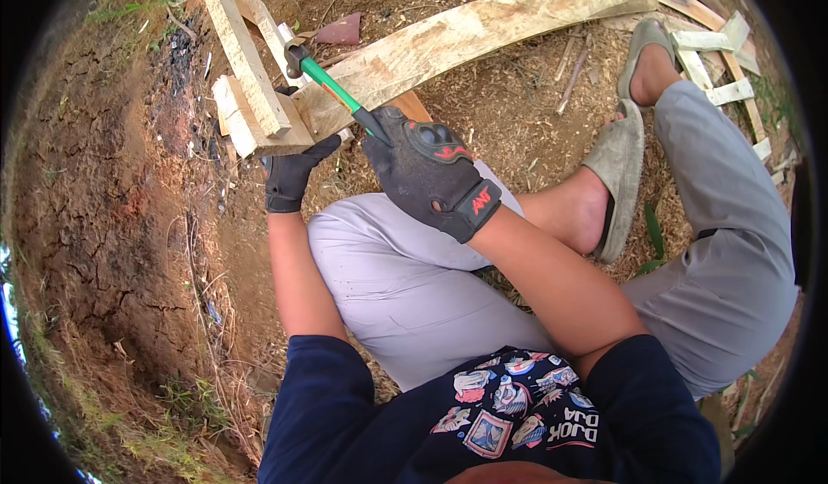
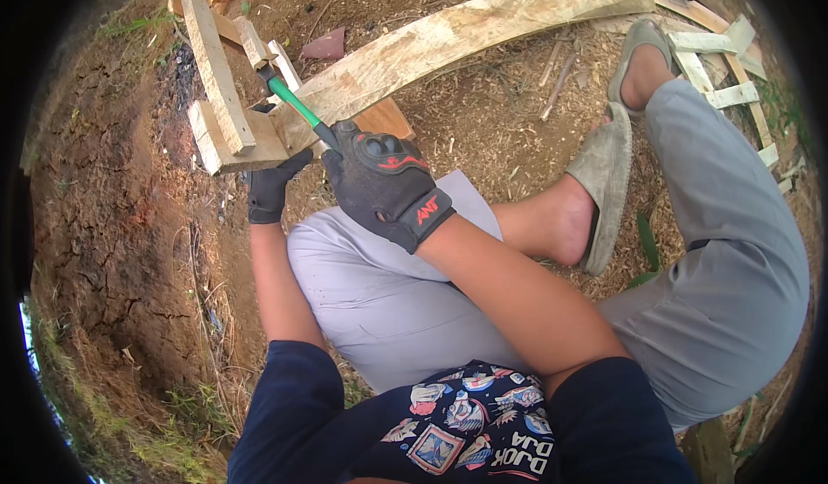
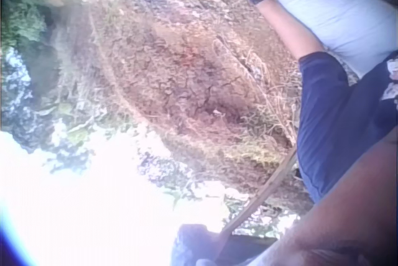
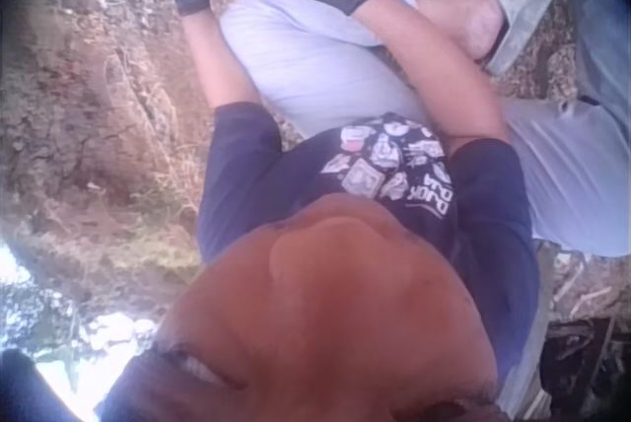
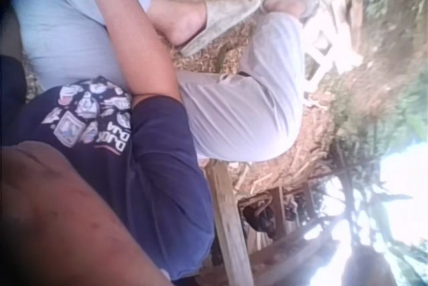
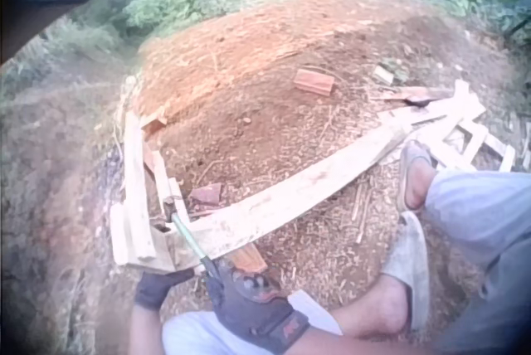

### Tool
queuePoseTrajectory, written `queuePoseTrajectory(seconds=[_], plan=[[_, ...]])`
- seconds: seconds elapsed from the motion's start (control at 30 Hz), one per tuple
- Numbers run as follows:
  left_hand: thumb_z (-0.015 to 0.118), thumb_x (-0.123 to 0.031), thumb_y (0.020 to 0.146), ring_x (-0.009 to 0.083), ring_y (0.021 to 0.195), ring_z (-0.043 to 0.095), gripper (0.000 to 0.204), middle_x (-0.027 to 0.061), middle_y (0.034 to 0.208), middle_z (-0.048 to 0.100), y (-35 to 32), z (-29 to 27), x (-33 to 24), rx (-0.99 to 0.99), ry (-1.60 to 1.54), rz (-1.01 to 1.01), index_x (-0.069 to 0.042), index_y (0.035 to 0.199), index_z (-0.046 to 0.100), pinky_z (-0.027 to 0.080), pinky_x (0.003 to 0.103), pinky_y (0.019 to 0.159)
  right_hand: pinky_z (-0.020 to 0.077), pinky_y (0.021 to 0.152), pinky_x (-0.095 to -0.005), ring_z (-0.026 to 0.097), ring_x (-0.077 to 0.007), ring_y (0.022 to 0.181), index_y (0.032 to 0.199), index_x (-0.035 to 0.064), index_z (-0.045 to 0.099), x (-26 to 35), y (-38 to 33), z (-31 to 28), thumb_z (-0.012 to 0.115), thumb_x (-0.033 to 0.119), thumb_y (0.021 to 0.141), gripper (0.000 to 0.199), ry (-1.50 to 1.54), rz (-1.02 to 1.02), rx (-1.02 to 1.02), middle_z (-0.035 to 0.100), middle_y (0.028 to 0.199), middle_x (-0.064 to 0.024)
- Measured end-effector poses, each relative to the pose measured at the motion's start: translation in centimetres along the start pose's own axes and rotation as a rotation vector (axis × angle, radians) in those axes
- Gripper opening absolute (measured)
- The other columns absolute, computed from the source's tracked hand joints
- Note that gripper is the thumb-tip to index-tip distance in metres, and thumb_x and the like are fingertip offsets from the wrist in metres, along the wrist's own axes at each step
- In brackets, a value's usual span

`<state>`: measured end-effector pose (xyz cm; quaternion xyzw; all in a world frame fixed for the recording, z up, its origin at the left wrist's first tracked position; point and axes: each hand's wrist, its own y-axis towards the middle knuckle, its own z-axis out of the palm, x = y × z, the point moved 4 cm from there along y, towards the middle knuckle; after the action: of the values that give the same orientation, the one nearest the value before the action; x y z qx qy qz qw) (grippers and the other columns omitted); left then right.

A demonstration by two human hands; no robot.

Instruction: The person sits on the ground and assembles a wooden frame by hammering nails into the joints. They use a hammer to drive nails into the wood, occasionally adjusting the frame's position to access different sides.

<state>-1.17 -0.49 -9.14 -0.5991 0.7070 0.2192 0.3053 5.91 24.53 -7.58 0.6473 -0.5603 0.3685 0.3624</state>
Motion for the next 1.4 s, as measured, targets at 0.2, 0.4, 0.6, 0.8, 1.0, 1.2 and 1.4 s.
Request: queuePoseTrajectory(seconds=[0.2, 0.4, 0.6, 0.8, 1.0, 1.2, 1.4], plan=[[0.098, -0.019, 0.076, 0.0240, 0.119, 0.066, 0.083, 0.0112, 0.137, 0.066, -0.5, -0.2, 1.6, 0.057, -0.086, -0.108, -0.001, 0.145, 0.055, 0.056, 0.038, 0.103, 0.0564, 0.063, -0.0506, 0.071, -0.0397, 0.072, 0.120, 0.0030, 0.062, 2.7, -1.5, 0.2, 0.062, 0.022, 0.101, 0.026, 0.058, 0.031, -0.073, 0.071, 0.085, -0.0197], [0.097, -0.018, 0.077, 0.0234, 0.116, 0.069, 0.073, 0.0124, 0.130, 0.071, -0.1, -0.1, 1.7, -0.007, -0.143, -0.050, 0.001, 0.138, 0.061, 0.057, 0.039, 0.101, 0.0559, 0.062, -0.0506, 0.070, -0.0400, 0.069, 0.121, 0.0028, 0.062, 3.5, -2.0, -0.4, 0.063, 0.021, 0.101, 0.027, 0.052, 0.034, -0.146, 0.071, 0.082, -0.0203], [0.096, -0.018, 0.078, 0.0232, 0.116, 0.069, 0.070, 0.0131, 0.130, 0.072, -0.6, -0.3, 1.8, 0.064, -0.019, -0.109, 0.001, 0.137, 0.063, 0.058, 0.039, 0.100, 0.0538, 0.057, -0.0507, 0.068, -0.0387, 0.064, 0.118, 0.0032, 0.062, 2.5, -3.2, 2.4, 0.062, 0.020, 0.102, 0.023, 0.004, 0.036, -0.043, 0.068, 0.074, -0.0179], [0.096, -0.019, 0.077, 0.0244, 0.116, 0.070, 0.072, 0.0133, 0.131, 0.072, -0.4, -0.2, 1.4, 0.047, -0.101, -0.095, 0.001, 0.138, 0.062, 0.058, 0.039, 0.100, 0.0538, 0.057, -0.0501, 0.068, -0.0366, 0.062, 0.114, 0.0036, 0.062, 3.3, -2.9, 1.5, 0.058, 0.020, 0.103, 0.020, 0.017, 0.018, -0.165, 0.067, 0.070, -0.0144], [0.097, -0.020, 0.076, 0.0243, 0.119, 0.068, 0.076, 0.0130, 0.133, 0.071, -0.1, -0.1, 1.8, 0.024, -0.059, -0.080, 0.001, 0.140, 0.061, 0.056, 0.039, 0.102, 0.0542, 0.058, -0.0513, 0.068, -0.0377, 0.063, 0.117, 0.0014, 0.062, 3.3, -1.6, -0.2, 0.058, 0.021, 0.103, 0.025, 0.084, 0.049, -0.223, 0.068, 0.072, -0.0166], [0.096, -0.017, 0.077, 0.0242, 0.115, 0.069, 0.072, 0.0124, 0.127, 0.072, -0.6, 0.0, 1.4, 0.018, -0.042, -0.039, 0.001, 0.138, 0.062, 0.057, 0.038, 0.100, 0.0545, 0.059, -0.0524, 0.069, -0.0398, 0.065, 0.119, 0.0018, 0.062, 2.2, -2.5, 2.5, 0.058, 0.021, 0.103, 0.025, 0.034, 0.072, 0.009, 0.070, 0.077, -0.0192], [0.096, -0.017, 0.077, 0.0237, 0.112, 0.070, 0.069, 0.0120, 0.126, 0.073, -0.4, 0.0, 1.7, 0.064, -0.140, -0.114, 0.002, 0.136, 0.064, 0.057, 0.039, 0.100, 0.0548, 0.061, -0.0536, 0.069, -0.0414, 0.068, 0.121, 0.0028, 0.062, 4.3, -2.1, -0.1, 0.058, 0.021, 0.105, 0.025, 0.119, 0.043, -0.142, 0.070, 0.080, -0.0215]])
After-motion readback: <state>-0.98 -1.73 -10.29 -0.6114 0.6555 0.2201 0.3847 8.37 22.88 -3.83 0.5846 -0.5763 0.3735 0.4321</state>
